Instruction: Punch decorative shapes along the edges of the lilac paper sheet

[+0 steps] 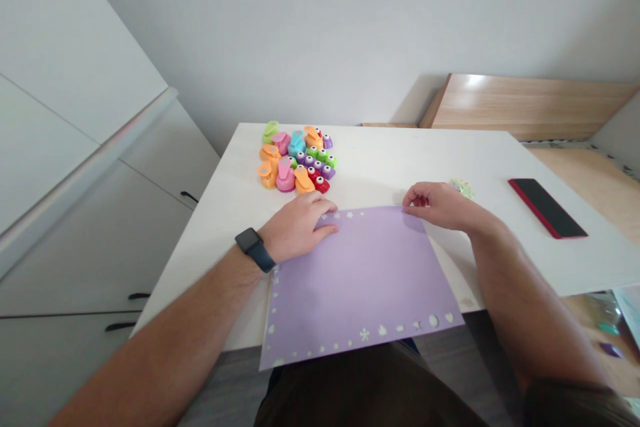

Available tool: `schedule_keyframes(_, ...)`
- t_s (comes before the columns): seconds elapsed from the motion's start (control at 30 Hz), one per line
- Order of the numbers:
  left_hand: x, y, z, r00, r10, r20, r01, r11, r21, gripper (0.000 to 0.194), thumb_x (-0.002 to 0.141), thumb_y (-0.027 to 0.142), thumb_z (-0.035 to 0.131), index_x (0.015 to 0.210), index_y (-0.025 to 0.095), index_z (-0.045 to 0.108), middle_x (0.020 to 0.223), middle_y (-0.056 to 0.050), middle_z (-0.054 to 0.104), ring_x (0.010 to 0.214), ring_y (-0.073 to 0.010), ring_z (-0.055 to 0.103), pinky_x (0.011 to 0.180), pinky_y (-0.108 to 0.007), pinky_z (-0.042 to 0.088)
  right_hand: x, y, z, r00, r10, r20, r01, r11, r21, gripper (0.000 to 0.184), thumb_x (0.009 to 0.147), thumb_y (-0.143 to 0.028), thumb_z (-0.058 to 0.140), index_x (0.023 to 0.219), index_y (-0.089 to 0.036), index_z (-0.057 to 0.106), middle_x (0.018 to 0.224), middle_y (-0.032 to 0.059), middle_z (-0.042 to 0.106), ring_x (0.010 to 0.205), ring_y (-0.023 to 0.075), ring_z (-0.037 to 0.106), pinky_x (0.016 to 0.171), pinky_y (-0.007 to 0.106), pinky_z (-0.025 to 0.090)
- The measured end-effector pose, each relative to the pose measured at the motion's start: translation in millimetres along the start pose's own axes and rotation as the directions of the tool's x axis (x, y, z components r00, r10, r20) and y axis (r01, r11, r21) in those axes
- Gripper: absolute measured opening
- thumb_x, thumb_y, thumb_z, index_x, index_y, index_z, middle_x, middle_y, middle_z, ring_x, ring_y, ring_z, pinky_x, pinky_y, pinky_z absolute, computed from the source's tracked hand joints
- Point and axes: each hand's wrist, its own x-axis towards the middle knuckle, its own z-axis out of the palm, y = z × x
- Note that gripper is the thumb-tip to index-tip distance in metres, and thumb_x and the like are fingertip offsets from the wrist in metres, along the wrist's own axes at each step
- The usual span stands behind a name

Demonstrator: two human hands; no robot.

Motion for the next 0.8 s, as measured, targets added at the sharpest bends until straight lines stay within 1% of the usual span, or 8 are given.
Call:
schedule_keyframes(0.1, 0, 0, 0.2, 1.0, 0.005, -0.016, -0.005, 1.0, -0.009, 0.034, 0.094, 0.041, 0.064, 0.121, 0.02, 0.069, 0.116, -0.011, 0.065, 0.11, -0.0267, 0.062, 0.101, -0.041, 0.05, -1, -2, -3, 0.998, -0.037, -0.051, 0.041, 0.996, 0.074, 0.016, 0.086, -0.037, 0.065, 0.086, -0.023, 0.073, 0.083, 0.0026, 0.071, 0.075, 0.0183, 0.063, 0.072, 0.032, 0.048)
schedule_keyframes(0.23, 2, 3, -1.0, 0.999, 0.018, -0.049, -0.018, 1.0, 0.004, 0.031, 0.098, 0.038, 0.059, 0.12, 0.019, 0.068, 0.115, -0.011, 0.067, 0.113, -0.0274, 0.06, 0.102, -0.042, 0.048, -5, -5, -6, 0.998, 0.026, -0.054, -0.012, 0.967, 0.256, 0.024, 0.088, -0.045, 0.067, 0.086, -0.021, 0.072, 0.08, 0.0028, 0.071, 0.072, 0.0178, 0.06, 0.069, 0.032, 0.047)
schedule_keyframes(0.33, 3, 6, -3.5, 0.998, 0.013, -0.069, -0.014, 1.0, -0.005, 0.027, 0.1, 0.036, 0.055, 0.113, 0.018, 0.069, 0.11, -0.01, 0.069, 0.109, -0.0262, 0.061, 0.099, -0.042, 0.048, -6, -6, -7, 0.997, 0.067, -0.04, -0.046, 0.917, 0.397, 0.03, 0.087, -0.05, 0.069, 0.087, -0.02, 0.071, 0.078, 0.003, 0.069, 0.071, 0.0174, 0.059, 0.065, 0.03, 0.045)
schedule_keyframes(0.43, 4, 8, -6.3, 0.995, 0.005, -0.096, -0.006, 1.0, -0.01, 0.023, 0.102, 0.033, 0.051, 0.099, 0.018, 0.069, 0.1, -0.008, 0.07, 0.099, -0.0239, 0.062, 0.093, -0.04, 0.048, -7, -6, -5, 0.998, 0.068, -0.011, -0.055, 0.884, 0.465, 0.033, 0.087, -0.052, 0.069, 0.088, -0.019, 0.07, 0.078, 0.0023, 0.067, 0.071, 0.0166, 0.058, 0.064, 0.03, 0.044)
schedule_keyframes(0.53, 4, 9, -8.4, 0.995, 0.006, -0.101, -0.007, 1.0, -0.014, 0.021, 0.101, 0.029, 0.051, 0.092, 0.018, 0.067, 0.094, -0.006, 0.07, 0.093, -0.0228, 0.061, 0.088, -0.038, 0.047, -5, -4, -2, 0.998, 0.063, -0.005, -0.055, 0.901, 0.431, 0.036, 0.09, -0.055, 0.065, 0.087, -0.02, 0.07, 0.076, 0.0012, 0.066, 0.07, 0.0164, 0.057, 0.066, 0.03, 0.045)
schedule_keyframes(0.63, 2, 9, -9.0, 0.998, -0.013, -0.059, 0.01, 0.999, -0.053, 0.02, 0.102, 0.028, 0.049, 0.094, 0.02, 0.066, 0.093, -0.005, 0.071, 0.09, -0.0218, 0.063, 0.081, -0.036, 0.046, 0, -1, 2, 0.998, 0.062, -0.015, -0.052, 0.927, 0.371, 0.038, 0.094, -0.056, 0.058, 0.09, -0.021, 0.072, 0.081, 0.0021, 0.07, 0.075, 0.018, 0.06, 0.07, 0.031, 0.047)
schedule_keyframes(0.73, 0, 8, -8.3, 0.999, -0.036, -0.014, 0.035, 0.997, -0.071, 0.022, 0.103, 0.029, 0.046, 0.096, 0.021, 0.065, 0.093, -0.004, 0.072, 0.086, -0.0208, 0.065, 0.072, -0.033, 0.045, 6, -1, 7, 0.985, 0.098, -0.144, -0.048, 0.947, 0.318, 0.037, 0.095, -0.055, 0.056, 0.095, -0.021, 0.073, 0.089, 0.0041, 0.074, 0.082, 0.0198, 0.063, 0.075, 0.033, 0.048)
schedule_keyframes(0.8, 0, 8, -7.6, 0.999, -0.044, -0.003, 0.044, 0.997, -0.057, 0.024, 0.103, 0.029, 0.045, 0.095, 0.021, 0.065, 0.092, -0.005, 0.073, 0.083, -0.0206, 0.066, 0.069, -0.033, 0.044, 11, -6, 9, 0.96, 0.143, -0.242, -0.077, 0.962, 0.262, 0.039, 0.095, -0.056, 0.056, 0.091, -0.021, 0.072, 0.085, 0.0048, 0.073, 0.077, 0.0196, 0.063, 0.071, 0.033, 0.047)
